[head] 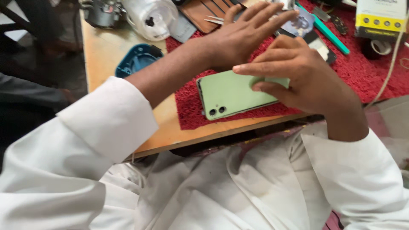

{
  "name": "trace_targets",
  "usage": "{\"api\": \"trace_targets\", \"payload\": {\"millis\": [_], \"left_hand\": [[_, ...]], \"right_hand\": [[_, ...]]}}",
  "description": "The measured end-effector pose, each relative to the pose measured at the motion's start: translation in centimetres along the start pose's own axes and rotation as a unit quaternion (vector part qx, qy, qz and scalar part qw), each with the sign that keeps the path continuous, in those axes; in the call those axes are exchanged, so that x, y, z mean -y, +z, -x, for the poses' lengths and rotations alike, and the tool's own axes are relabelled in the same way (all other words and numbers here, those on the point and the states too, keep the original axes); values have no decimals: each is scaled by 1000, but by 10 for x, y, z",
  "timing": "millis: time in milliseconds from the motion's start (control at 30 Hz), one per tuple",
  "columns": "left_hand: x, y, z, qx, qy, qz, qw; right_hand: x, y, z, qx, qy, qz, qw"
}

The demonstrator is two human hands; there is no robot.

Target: The person removes a small component from a grey metal plate using tweezers, then applies adhesive from a tube to the edges of a disassembled smartphone. Finally, the person places a light green back cover onto the phone and presses it down.

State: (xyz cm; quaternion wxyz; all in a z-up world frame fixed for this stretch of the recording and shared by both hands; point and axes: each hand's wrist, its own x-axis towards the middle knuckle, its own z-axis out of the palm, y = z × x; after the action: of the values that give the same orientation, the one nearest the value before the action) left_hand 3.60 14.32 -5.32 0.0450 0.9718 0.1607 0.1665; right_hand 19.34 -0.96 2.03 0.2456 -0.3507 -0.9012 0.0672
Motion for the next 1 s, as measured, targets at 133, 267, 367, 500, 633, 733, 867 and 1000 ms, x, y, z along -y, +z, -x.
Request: {"api": "trace_targets", "payload": {"millis": [133,267,367,500,633,733,867,1000], "left_hand": [[-5,-9,6,11,-8,9,1000],[-6,-11,8,10,-8,13,1000],[-7,-9,6,5,-6,-7,1000],[-7,-9,7,2,-6,-11,1000],[-8,-8,7,-1,-8,-32,999],[-10,-8,8,-1,-9,-41,999],[-10,-9,7,5,-13,-28,1000],[-7,-7,7,7,-10,-19,1000]], "right_hand": [[-1,-8,-5,34,-21,-25,999],[2,-12,-8,63,-17,-27,998],[3,-12,-8,63,-14,-26,998],[4,-9,-7,59,-12,-11,998],[2,-8,-7,57,-12,-2,998],[2,-8,-6,59,-13,-4,998],[0,-8,-7,51,-19,-20,998],[-1,-9,-7,47,-21,-22,998]]}}
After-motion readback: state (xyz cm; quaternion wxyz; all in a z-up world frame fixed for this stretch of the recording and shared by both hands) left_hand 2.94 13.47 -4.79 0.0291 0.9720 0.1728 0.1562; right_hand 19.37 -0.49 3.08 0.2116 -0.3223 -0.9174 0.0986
